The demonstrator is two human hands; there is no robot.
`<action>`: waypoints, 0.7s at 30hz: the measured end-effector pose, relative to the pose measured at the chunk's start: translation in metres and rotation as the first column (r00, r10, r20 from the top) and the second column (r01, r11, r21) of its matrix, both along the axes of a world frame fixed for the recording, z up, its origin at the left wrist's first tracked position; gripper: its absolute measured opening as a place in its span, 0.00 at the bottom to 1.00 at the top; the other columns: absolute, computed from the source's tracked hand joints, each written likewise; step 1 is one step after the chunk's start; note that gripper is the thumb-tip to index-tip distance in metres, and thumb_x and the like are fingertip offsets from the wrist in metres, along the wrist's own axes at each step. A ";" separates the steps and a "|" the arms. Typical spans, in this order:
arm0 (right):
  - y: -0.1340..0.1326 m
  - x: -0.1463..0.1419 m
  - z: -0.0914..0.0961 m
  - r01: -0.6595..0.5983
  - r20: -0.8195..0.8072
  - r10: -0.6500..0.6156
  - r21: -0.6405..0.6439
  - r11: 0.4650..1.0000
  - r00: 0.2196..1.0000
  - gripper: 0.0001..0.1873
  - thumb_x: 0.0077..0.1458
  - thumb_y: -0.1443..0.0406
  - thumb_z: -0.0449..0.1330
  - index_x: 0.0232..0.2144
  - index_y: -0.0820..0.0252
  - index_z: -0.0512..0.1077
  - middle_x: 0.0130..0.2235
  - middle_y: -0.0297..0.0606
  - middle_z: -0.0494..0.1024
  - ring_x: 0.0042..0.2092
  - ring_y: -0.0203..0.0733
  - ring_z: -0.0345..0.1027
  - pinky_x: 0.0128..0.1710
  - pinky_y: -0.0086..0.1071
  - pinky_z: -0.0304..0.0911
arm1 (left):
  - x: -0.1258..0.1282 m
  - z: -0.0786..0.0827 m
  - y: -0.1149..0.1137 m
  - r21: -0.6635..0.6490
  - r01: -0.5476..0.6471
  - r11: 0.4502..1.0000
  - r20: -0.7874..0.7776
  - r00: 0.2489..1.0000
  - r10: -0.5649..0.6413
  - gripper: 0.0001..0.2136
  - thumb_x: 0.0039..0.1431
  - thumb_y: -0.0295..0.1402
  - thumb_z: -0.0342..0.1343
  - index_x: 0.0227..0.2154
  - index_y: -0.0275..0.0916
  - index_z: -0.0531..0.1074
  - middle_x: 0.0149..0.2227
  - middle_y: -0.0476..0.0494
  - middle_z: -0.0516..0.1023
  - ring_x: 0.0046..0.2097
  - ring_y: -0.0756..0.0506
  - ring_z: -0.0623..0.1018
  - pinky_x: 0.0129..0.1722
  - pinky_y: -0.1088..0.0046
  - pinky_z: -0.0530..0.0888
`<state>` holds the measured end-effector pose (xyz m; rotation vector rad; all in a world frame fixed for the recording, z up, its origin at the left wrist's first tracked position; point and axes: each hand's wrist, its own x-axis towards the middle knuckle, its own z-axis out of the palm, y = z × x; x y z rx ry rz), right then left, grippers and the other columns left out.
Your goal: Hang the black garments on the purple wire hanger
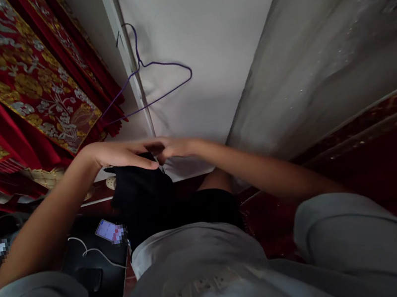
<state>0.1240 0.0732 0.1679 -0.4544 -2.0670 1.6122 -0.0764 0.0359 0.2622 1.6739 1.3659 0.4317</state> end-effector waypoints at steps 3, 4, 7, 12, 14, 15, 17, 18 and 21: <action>0.001 -0.007 -0.021 -0.187 0.135 0.209 -0.158 0.969 0.968 0.11 0.36 0.68 0.62 0.28 0.60 0.76 0.27 0.33 0.77 0.30 0.39 0.69 0.30 0.32 0.65 | -0.004 0.028 -0.007 -0.101 0.032 0.994 -0.181 0.982 -0.050 0.11 0.40 0.23 0.74 0.26 0.41 0.79 0.21 0.49 0.74 0.29 0.40 0.81 0.32 0.70 0.77; 0.003 -0.005 -0.024 -0.179 0.155 0.203 -0.157 0.971 0.967 0.10 0.37 0.67 0.63 0.27 0.60 0.76 0.26 0.32 0.76 0.29 0.38 0.68 0.29 0.31 0.63 | -0.008 0.034 -0.007 -0.098 0.046 0.994 -0.234 0.970 -0.068 0.10 0.40 0.23 0.73 0.25 0.40 0.79 0.21 0.49 0.74 0.29 0.40 0.80 0.33 0.69 0.77; 0.022 0.013 -0.021 -0.081 0.223 0.074 0.024 0.996 0.972 0.09 0.38 0.66 0.64 0.27 0.59 0.77 0.27 0.31 0.76 0.31 0.37 0.67 0.32 0.30 0.62 | -0.031 0.041 -0.002 -0.009 0.124 0.992 -0.477 0.871 -0.114 0.04 0.47 0.24 0.67 0.24 0.39 0.79 0.23 0.48 0.76 0.30 0.43 0.79 0.39 0.69 0.76; 0.076 0.059 0.004 0.129 0.421 -0.333 0.442 0.888 0.844 0.04 0.41 0.67 0.63 0.19 0.59 0.71 0.21 0.28 0.67 0.27 0.35 0.60 0.29 0.31 0.54 | -0.077 0.033 0.019 0.102 0.152 0.983 -0.787 0.617 -0.014 0.14 0.45 0.18 0.54 0.30 0.41 0.80 0.30 0.48 0.82 0.35 0.42 0.79 0.44 0.69 0.73; 0.091 0.067 0.013 0.237 0.350 -0.427 0.471 0.850 0.834 0.07 0.43 0.65 0.67 0.23 0.59 0.72 0.23 0.28 0.69 0.29 0.36 0.62 0.32 0.31 0.57 | -0.085 0.027 0.027 0.157 0.193 0.969 -0.839 0.543 0.028 0.13 0.43 0.17 0.54 0.26 0.40 0.78 0.29 0.47 0.81 0.37 0.40 0.79 0.45 0.68 0.73; 0.096 0.067 0.017 0.307 0.281 -0.476 0.479 0.822 0.834 0.09 0.43 0.64 0.70 0.27 0.59 0.74 0.26 0.29 0.70 0.31 0.36 0.64 0.35 0.32 0.60 | -0.086 0.025 0.029 0.195 0.217 0.957 -0.864 0.500 0.063 0.11 0.44 0.17 0.54 0.23 0.40 0.75 0.28 0.46 0.79 0.38 0.40 0.79 0.47 0.66 0.72; 0.104 0.059 0.021 0.453 0.140 -0.591 0.512 0.730 0.794 0.19 0.45 0.60 0.73 0.40 0.59 0.76 0.31 0.30 0.73 0.35 0.37 0.68 0.42 0.35 0.64 | -0.083 0.022 0.031 0.271 0.233 0.934 -0.893 0.423 0.153 0.10 0.45 0.17 0.56 0.19 0.38 0.70 0.26 0.43 0.76 0.41 0.37 0.79 0.49 0.62 0.72; 0.108 0.052 0.021 0.506 0.085 -0.643 0.541 0.671 0.761 0.24 0.48 0.58 0.74 0.46 0.60 0.75 0.34 0.32 0.73 0.37 0.37 0.69 0.46 0.36 0.64 | -0.080 0.021 0.030 0.314 0.210 0.926 -0.887 0.412 0.208 0.10 0.46 0.17 0.57 0.18 0.38 0.67 0.25 0.42 0.75 0.43 0.36 0.79 0.50 0.58 0.72; 0.121 0.029 0.013 0.538 0.038 -0.710 0.624 0.567 0.704 0.30 0.54 0.57 0.71 0.56 0.62 0.71 0.43 0.40 0.77 0.42 0.39 0.71 0.53 0.42 0.63 | -0.071 0.019 0.027 0.460 0.066 0.886 -0.795 0.475 0.378 0.13 0.46 0.17 0.58 0.17 0.37 0.63 0.26 0.40 0.73 0.48 0.29 0.79 0.52 0.47 0.70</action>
